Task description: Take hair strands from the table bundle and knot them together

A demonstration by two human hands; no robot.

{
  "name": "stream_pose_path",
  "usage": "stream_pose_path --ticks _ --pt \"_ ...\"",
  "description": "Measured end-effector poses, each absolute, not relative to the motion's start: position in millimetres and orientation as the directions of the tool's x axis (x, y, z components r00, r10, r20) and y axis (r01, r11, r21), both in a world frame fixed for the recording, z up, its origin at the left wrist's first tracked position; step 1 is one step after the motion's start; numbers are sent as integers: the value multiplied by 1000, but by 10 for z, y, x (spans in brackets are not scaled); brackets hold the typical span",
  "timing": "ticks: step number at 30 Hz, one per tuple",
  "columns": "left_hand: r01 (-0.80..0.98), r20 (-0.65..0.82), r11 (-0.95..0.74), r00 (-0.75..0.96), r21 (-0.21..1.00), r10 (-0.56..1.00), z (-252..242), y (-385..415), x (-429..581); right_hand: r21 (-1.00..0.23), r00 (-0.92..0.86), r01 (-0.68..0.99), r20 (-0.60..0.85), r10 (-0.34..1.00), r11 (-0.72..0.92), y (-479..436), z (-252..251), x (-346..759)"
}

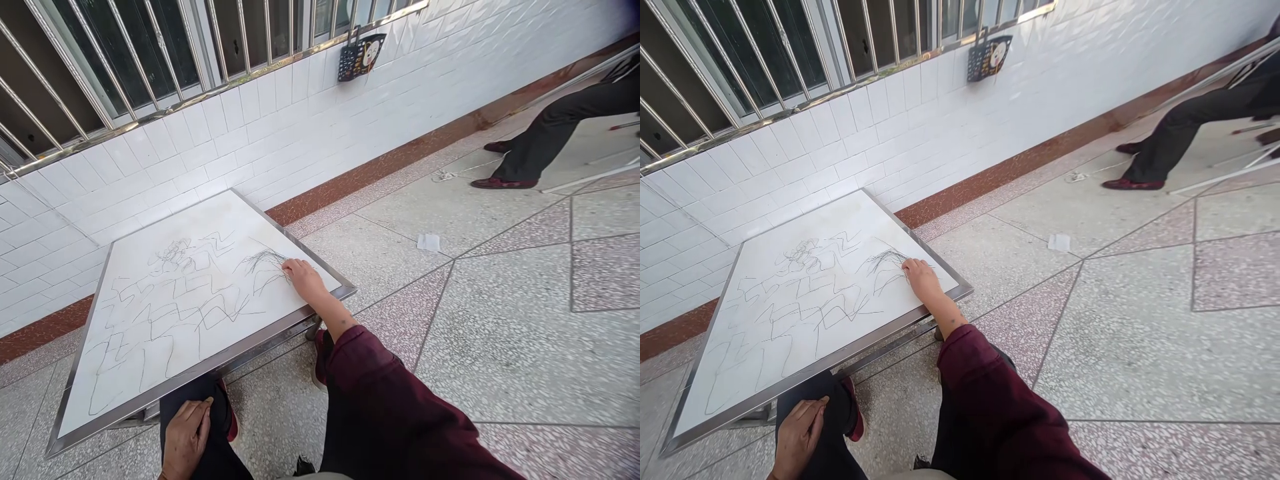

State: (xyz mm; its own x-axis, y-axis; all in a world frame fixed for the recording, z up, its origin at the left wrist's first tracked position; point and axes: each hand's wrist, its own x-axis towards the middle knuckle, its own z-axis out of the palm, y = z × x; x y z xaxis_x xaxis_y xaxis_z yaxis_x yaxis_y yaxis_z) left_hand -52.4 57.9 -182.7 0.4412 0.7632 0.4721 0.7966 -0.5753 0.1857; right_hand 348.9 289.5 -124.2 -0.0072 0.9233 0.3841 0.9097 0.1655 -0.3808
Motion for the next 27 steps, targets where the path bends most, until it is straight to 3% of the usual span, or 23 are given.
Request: stream_pose_path --ticks 5,19,27 --pt "799 459 -571 442 188 771 -1834 588 -541 -409 35 902 388 921 138 2868 -1248 3595" --pt "797 437 -569 446 202 781 -1863 593 -568 -357 -66 910 379 923 212 2891 -1271 3473" --pt "789 432 -574 449 219 783 -1827 598 -547 -400 -72 883 402 913 245 2843 -1222 3505"
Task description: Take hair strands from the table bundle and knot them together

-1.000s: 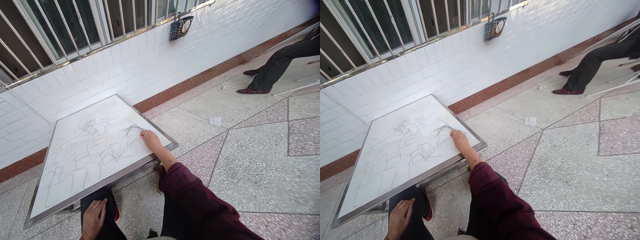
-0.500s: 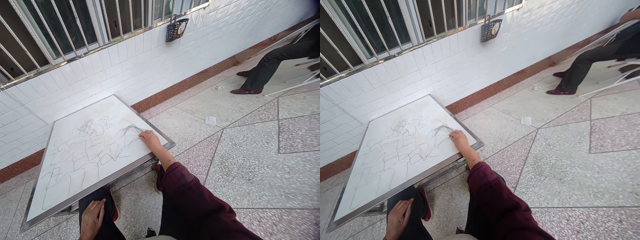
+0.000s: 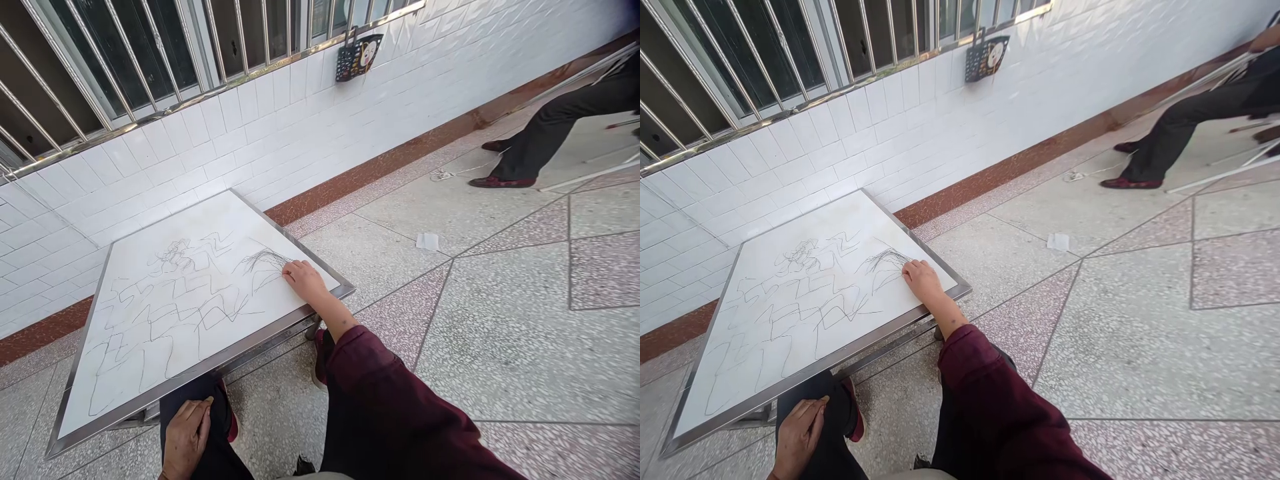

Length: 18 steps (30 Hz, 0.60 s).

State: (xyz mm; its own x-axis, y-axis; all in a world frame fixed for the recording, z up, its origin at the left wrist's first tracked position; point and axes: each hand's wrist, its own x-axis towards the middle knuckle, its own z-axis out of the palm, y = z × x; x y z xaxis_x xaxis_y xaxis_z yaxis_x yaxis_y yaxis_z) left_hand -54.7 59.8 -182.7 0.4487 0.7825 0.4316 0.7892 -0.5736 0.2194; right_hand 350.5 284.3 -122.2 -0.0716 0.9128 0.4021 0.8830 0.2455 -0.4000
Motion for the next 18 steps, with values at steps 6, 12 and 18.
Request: stream_pose_path --ticks 6,12,18 --pt "793 419 -569 451 217 788 -1863 598 -577 -450 -63 855 403 913 257 2834 -1206 3516" --pt "792 420 -566 445 229 791 -1870 590 -583 -532 -39 804 398 917 265 2830 -1208 3524" --pt "794 415 -565 447 224 793 -1881 601 -593 -626 -1 732 395 919 270 2830 -1207 3524"
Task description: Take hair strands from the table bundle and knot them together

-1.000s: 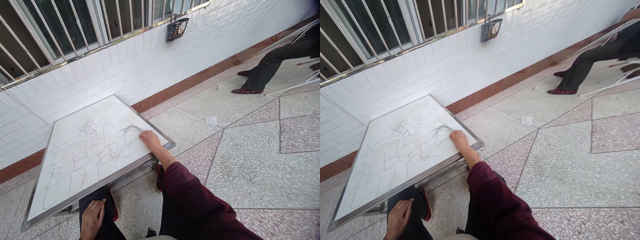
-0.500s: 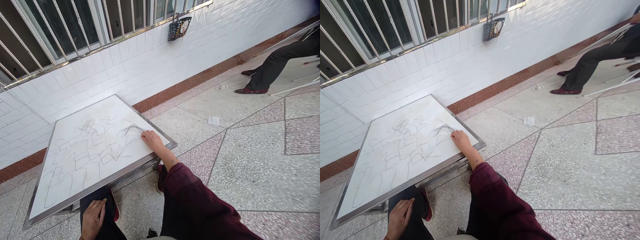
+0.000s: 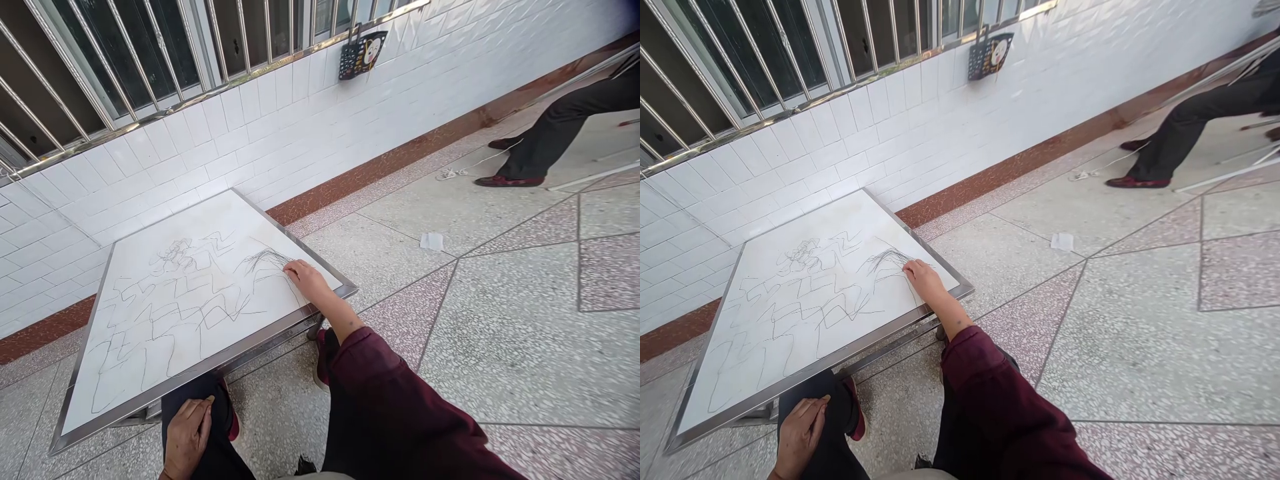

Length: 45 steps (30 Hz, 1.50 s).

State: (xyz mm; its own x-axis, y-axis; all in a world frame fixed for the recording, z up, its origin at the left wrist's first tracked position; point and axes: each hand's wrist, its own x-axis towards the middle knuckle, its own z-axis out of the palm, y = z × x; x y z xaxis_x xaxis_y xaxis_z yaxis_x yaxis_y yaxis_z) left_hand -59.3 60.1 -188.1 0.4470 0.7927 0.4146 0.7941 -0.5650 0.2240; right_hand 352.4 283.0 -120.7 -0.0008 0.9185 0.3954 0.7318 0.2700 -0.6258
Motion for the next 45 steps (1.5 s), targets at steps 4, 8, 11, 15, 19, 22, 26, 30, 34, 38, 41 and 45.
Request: stream_pose_path --ticks 4,8,11,15,19,22,26,30,34,38,41,45 --pt "801 415 -561 447 210 793 -1895 604 -604 -691 63 681 387 920 244 2809 -1172 3559" --pt "807 418 -555 442 202 794 -1887 604 -603 -764 158 613 371 915 204 2812 -1115 3599" --pt "809 431 -552 432 204 792 -1880 608 -599 -828 232 538 330 915 162 2798 -1039 3605" --pt "795 451 -558 418 238 788 -1891 609 -588 -904 205 403 239 949 140 2550 -856 3484" --pt "728 378 -491 333 479 864 -1751 589 -456 -972 1 180 152 988 149 1933 -615 3172" --pt "507 160 -162 49 846 986 -1367 589 -220 -994 -146 24 102 984 107 1422 -429 2916" --pt "52 -89 88 17 995 996 -596 669 84 -990 -234 47 121 965 136 989 -223 2664" --pt "-3 -94 98 246 995 965 -54 648 215 -948 -243 161 231 942 274 812 -122 2491" --pt "1 -88 92 319 996 944 4 484 265 -831 -297 311 375 878 461 724 -103 2365" --pt "-109 -131 170 297 979 946 -92 345 214 -676 -398 384 494 773 629 686 -137 2279" --pt "-179 -164 224 300 958 940 -106 272 126 -612 -438 395 530 726 686 673 -159 2223" --pt "-213 -181 250 297 945 938 -69 200 31 -574 -489 381 541 685 725 625 -138 2155"
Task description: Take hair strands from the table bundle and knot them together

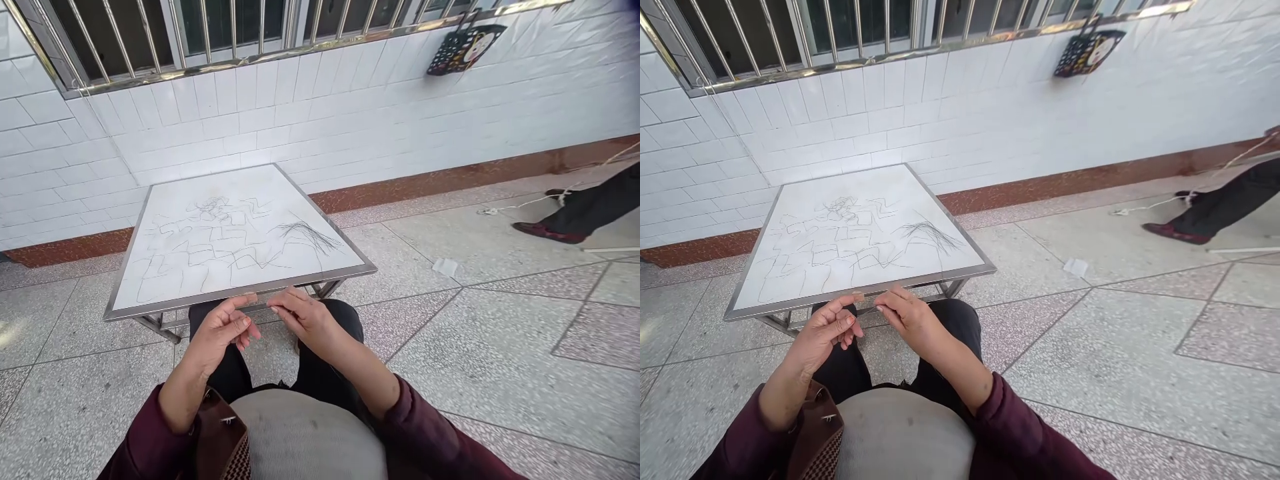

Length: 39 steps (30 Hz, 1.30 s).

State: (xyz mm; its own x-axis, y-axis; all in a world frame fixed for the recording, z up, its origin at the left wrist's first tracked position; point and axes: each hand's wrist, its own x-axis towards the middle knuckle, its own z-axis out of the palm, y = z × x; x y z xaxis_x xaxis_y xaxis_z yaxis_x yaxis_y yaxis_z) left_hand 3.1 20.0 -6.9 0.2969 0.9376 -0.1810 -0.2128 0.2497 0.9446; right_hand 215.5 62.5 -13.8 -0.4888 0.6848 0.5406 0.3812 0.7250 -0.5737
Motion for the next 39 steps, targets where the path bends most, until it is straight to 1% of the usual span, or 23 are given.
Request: stream_pose_path --ticks 7,13,17,25,34,39 --pt "-286 -200 293 312 912 929 -49 143 29 -524 -513 427 530 675 737 537 -105 2110" --pt "-327 -149 269 350 906 925 -91 104 84 -462 -528 469 535 659 752 502 -168 2100" --pt "-344 -114 246 362 906 925 -83 82 127 -446 -479 516 558 678 731 478 -236 2073" --pt "-321 -113 232 351 918 930 -79 88 201 -539 -343 525 574 744 658 436 -308 2034" --pt "-372 -121 256 349 892 929 -78 95 261 -595 -286 495 577 765 634 434 -303 2051" --pt "-317 -136 288 426 903 895 -96 108 220 -639 -229 461 585 778 616 459 -306 2086"
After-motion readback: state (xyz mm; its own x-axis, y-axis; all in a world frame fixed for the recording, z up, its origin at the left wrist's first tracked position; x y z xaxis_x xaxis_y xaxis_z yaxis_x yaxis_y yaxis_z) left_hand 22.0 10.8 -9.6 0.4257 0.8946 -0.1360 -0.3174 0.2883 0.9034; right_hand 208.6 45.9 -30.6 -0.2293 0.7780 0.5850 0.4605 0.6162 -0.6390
